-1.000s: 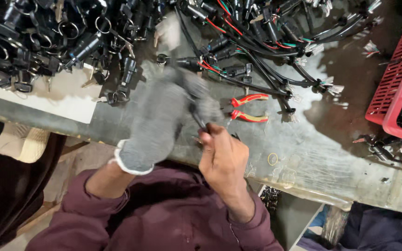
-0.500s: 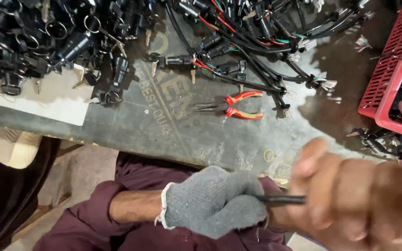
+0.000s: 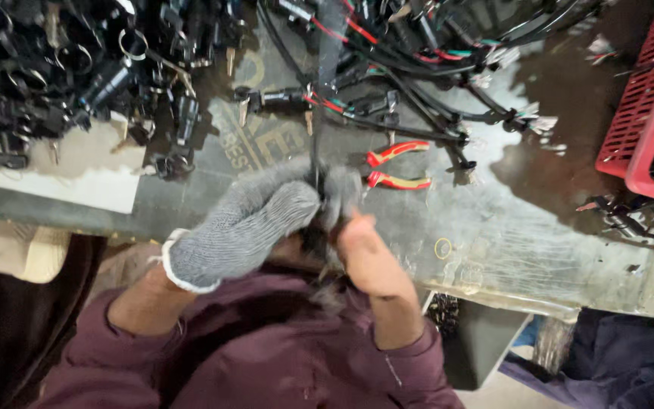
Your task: The person works at a bench covered with black cable assemblies, stripping the outer insulation from the end of a cable and separating the inner red, green and black wires by hand. They use red-handled pliers to cut and trim the wire ends and fit the prepared cable end into a black connector body, repeating the preparation on the cable.
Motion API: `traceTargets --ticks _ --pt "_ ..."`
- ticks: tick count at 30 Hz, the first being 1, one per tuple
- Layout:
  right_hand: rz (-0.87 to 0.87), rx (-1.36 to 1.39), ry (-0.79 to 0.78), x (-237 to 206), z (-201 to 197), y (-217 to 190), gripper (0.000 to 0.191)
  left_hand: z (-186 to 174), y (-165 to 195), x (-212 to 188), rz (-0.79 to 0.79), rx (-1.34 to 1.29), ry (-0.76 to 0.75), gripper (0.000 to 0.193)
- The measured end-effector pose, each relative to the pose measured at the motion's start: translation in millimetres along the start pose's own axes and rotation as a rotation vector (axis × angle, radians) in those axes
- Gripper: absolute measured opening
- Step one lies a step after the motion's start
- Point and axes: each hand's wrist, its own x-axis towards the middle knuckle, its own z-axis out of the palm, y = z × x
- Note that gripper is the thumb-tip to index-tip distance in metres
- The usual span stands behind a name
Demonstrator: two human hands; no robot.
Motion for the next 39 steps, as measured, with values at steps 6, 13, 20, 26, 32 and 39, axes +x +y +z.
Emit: traceTargets --ticks 6,13,20,26,32,39 --pt "-0.622 -0.646 -0.017 -11 -85 78 0.057 33 0 1 0.341 0.317 0.365 0.014" --pt "-0.491 -0.393 -0.124 -8 -64 53 0.059 16 -19 -19 -0.378 0.311 0.526 0.020" --pt "-0.839 -0.914 -0.107 -13 -61 45 0.028 14 -10 -9 0.396 1.136 0.223 0.032" --pt "-0.681 -0.812 -0.114 -19 -54 46 0.035 -3 0 1 0.280 0.796 0.001 0.024" --pt "-0.738 -0.891 -0.027 -20 -47 48 0.035 2 6 1 0.066 0.470 0.204 0.052" --pt "-0.730 -0.868 -0.086 -22 -48 44 0.036 -5 -1 8 0.038 0.724 0.153 0.064"
